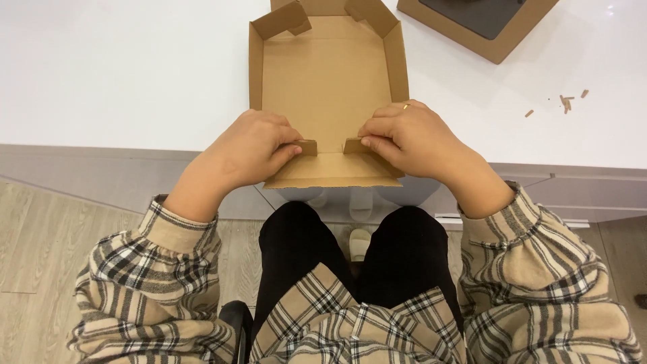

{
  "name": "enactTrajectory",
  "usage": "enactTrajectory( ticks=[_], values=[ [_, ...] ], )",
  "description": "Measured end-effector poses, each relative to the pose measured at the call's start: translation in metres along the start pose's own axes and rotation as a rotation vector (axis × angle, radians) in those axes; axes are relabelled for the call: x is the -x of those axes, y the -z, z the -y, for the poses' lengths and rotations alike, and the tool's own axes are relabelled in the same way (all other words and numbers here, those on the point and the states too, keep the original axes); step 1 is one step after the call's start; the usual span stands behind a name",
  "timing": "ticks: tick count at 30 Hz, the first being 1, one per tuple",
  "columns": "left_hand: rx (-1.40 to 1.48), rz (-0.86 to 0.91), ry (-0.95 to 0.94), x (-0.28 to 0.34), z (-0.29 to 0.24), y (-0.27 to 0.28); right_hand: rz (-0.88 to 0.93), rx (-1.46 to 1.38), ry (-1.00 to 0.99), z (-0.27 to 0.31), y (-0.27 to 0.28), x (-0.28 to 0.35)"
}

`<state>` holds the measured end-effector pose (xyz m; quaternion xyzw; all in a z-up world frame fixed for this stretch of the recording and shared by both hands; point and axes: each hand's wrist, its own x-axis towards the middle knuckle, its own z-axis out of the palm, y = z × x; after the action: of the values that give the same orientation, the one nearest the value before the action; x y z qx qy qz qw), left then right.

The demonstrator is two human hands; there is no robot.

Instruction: Folding a flat cardboard box into its assembled form on a counter.

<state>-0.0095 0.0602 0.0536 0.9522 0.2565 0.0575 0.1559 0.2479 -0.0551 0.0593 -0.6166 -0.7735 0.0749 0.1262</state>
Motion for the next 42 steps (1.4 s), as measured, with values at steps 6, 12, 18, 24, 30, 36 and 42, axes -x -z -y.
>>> enactTrajectory(
  ticks=[6, 12, 18, 24, 30, 36, 42],
  values=[
    [-0.368, -0.005, -0.088, 0.003, 0.011, -0.023, -0.077, 0.157, 0.087, -0.01, -0.025, 0.006],
    [-0.376, 0.337, 0.095, 0.005, -0.025, 0.005, 0.026, 0.315, 0.028, 0.002, -0.029, 0.006],
    [-0.424, 0.363, 0.161, 0.01, -0.032, 0.009, 0.322, 0.27, -0.072, 0.031, 0.004, 0.006],
    [-0.334, 0.361, 0.2, 0.022, -0.042, 0.002, 0.486, 0.34, -0.036, 0.03, 0.01, -0.001],
    [-0.489, 0.054, 0.195, 0.017, -0.031, -0.02, 0.448, 0.222, -0.074, 0.023, 0.01, -0.004],
    [-0.691, -0.511, -0.071, 0.017, 0.001, -0.051, 0.333, 0.179, -0.072, 0.03, 0.017, 0.0],
    [-0.591, -0.655, -0.143, 0.007, 0.019, -0.056, 0.339, 0.154, -0.068, 0.03, 0.022, -0.003]
  ],
)
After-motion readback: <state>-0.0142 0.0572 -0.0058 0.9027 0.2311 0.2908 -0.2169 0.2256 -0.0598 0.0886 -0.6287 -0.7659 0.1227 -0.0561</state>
